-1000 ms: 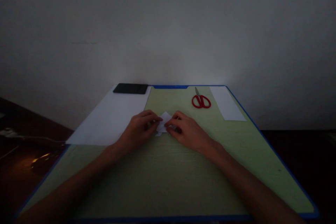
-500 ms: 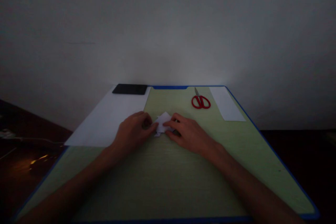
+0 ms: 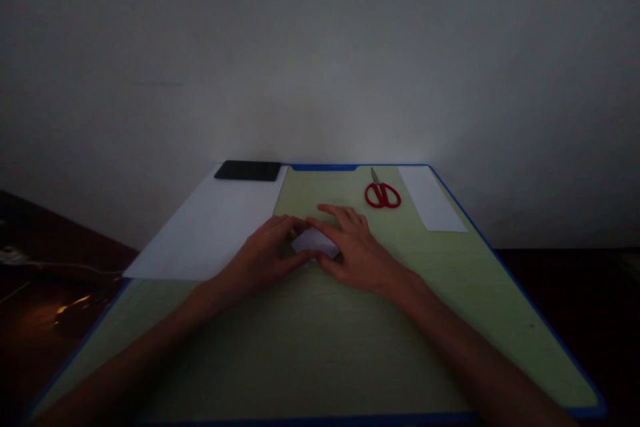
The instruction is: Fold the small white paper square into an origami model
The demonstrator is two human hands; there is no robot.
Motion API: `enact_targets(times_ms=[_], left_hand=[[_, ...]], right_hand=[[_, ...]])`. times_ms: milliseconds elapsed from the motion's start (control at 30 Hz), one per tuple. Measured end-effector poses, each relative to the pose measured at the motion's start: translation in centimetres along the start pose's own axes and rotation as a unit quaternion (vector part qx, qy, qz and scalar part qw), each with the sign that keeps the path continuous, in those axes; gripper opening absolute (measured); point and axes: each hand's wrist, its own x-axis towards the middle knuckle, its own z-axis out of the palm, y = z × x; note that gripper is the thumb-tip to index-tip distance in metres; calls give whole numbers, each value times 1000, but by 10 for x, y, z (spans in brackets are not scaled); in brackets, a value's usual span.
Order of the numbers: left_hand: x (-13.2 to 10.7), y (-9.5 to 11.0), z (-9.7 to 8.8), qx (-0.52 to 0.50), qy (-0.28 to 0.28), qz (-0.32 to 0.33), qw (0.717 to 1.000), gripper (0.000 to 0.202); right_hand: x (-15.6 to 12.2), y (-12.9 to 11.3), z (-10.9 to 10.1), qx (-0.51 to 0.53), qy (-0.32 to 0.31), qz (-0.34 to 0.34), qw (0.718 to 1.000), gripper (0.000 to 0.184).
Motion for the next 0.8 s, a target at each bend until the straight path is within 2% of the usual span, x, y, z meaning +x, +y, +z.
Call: enact_targets(times_ms=[167,367,467,533,600,700,800], left_hand=[[1,-1,2,0,0,-5,1000,57],[1,-3,4,-18,26,-43,999,61],[1,-3,4,-28,46,-25,998,44],[0,-3,4,-29,30,14,999,22],[-1,-1,4,-27,-1,56,998,9],[-1,-2,6,-26,-30,83,996,12],[-2,-4,8,-25,-32,80,996,15]], right_hand=[[2,3,-1,-9,7,24,1000,51],[3,4,-6,-36,10,67,997,35],[3,3,-5,-45,12,95,994,34],[3,3,-4,-53,14,117,992,38],[2,3,-4,-57,17,138,989,42],[2,7,-6,-28,6,152,988,41],[2,13,-9,73,2,160,984,28]])
